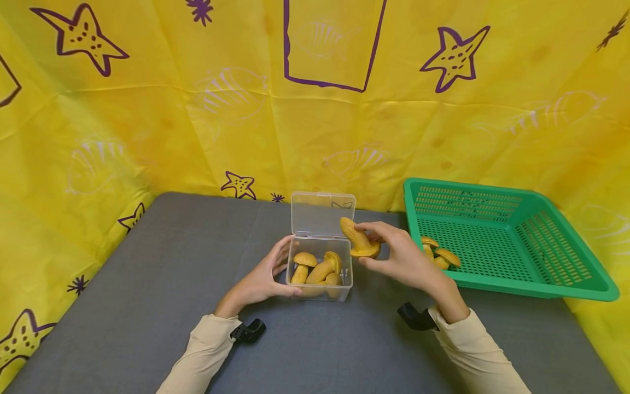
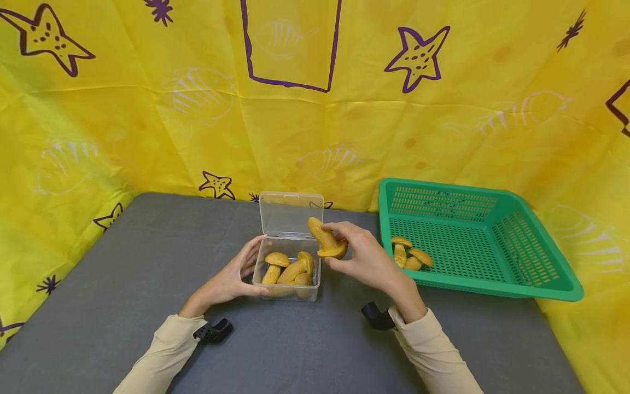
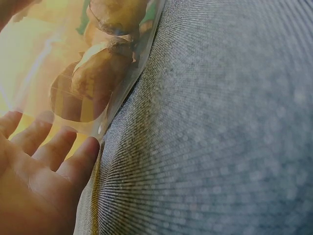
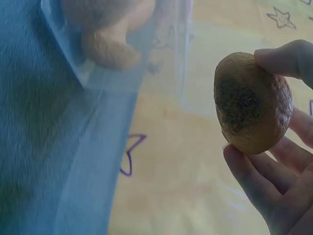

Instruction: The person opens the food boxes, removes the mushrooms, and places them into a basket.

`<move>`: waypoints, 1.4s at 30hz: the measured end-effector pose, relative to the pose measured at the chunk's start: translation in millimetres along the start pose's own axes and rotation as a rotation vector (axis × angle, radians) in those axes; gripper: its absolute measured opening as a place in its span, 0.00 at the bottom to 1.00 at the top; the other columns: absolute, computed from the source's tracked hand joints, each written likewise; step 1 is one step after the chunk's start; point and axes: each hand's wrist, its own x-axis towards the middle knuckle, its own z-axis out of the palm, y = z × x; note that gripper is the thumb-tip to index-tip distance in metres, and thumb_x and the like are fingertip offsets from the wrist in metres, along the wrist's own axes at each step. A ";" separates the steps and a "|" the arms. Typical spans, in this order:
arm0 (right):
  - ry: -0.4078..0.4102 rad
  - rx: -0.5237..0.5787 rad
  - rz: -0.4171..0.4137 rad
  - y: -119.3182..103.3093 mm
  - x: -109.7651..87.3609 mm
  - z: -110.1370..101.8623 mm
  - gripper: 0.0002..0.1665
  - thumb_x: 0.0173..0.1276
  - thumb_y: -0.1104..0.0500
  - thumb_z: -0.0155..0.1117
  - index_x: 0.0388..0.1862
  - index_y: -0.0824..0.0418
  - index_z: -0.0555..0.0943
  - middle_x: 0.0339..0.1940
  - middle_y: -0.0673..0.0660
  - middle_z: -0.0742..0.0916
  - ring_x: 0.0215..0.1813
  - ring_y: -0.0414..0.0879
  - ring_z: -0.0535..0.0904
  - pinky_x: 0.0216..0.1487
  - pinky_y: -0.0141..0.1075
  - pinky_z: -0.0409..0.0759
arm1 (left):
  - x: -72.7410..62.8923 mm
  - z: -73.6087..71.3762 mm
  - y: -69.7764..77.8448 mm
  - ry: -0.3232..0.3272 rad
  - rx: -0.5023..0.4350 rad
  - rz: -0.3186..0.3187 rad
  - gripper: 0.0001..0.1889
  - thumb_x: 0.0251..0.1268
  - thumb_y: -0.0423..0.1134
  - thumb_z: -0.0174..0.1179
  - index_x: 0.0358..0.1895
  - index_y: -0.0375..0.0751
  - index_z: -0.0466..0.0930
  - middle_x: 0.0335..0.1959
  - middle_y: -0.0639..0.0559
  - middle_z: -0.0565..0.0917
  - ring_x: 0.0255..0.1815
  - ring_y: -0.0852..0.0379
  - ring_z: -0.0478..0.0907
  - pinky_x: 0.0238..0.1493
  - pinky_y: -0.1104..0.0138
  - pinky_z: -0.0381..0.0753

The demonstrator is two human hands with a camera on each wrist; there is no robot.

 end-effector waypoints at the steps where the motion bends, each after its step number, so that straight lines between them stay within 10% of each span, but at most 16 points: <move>1: 0.008 -0.006 0.002 1.4 -2.3 -3.0 0.35 0.59 0.62 0.75 0.66 0.60 0.75 0.59 0.56 0.84 0.50 0.46 0.82 0.51 0.41 0.84 | 0.0 0.1 -0.2 0.000 0.003 -0.002 0.61 0.50 0.36 0.77 0.80 0.48 0.39 0.80 0.36 0.52 0.81 0.37 0.48 0.76 0.40 0.57; 26: 0.140 -0.118 0.211 42.0 -55.4 -65.2 0.34 0.62 0.61 0.72 0.68 0.55 0.74 0.59 0.59 0.83 0.49 0.41 0.82 0.42 0.20 0.76 | -1.2 -0.5 -1.3 -0.001 0.009 -0.002 0.60 0.51 0.36 0.77 0.80 0.49 0.39 0.80 0.37 0.52 0.81 0.36 0.48 0.75 0.40 0.56; 36: 0.162 -0.165 0.268 64.5 -75.5 -77.9 0.35 0.61 0.61 0.73 0.68 0.57 0.74 0.63 0.61 0.81 0.48 0.15 0.69 0.40 0.17 0.74 | 0.0 0.0 -1.1 -0.002 0.003 -0.005 0.61 0.50 0.35 0.77 0.80 0.49 0.40 0.80 0.37 0.52 0.81 0.38 0.48 0.76 0.41 0.57; 42: 0.137 -0.187 0.291 77.5 -87.6 -86.1 0.35 0.60 0.61 0.74 0.67 0.59 0.74 0.60 0.64 0.83 0.46 0.24 0.76 0.38 0.24 0.77 | 0.6 -0.6 -1.0 -0.006 0.007 0.002 0.61 0.50 0.36 0.77 0.80 0.48 0.39 0.80 0.36 0.52 0.81 0.37 0.48 0.76 0.41 0.57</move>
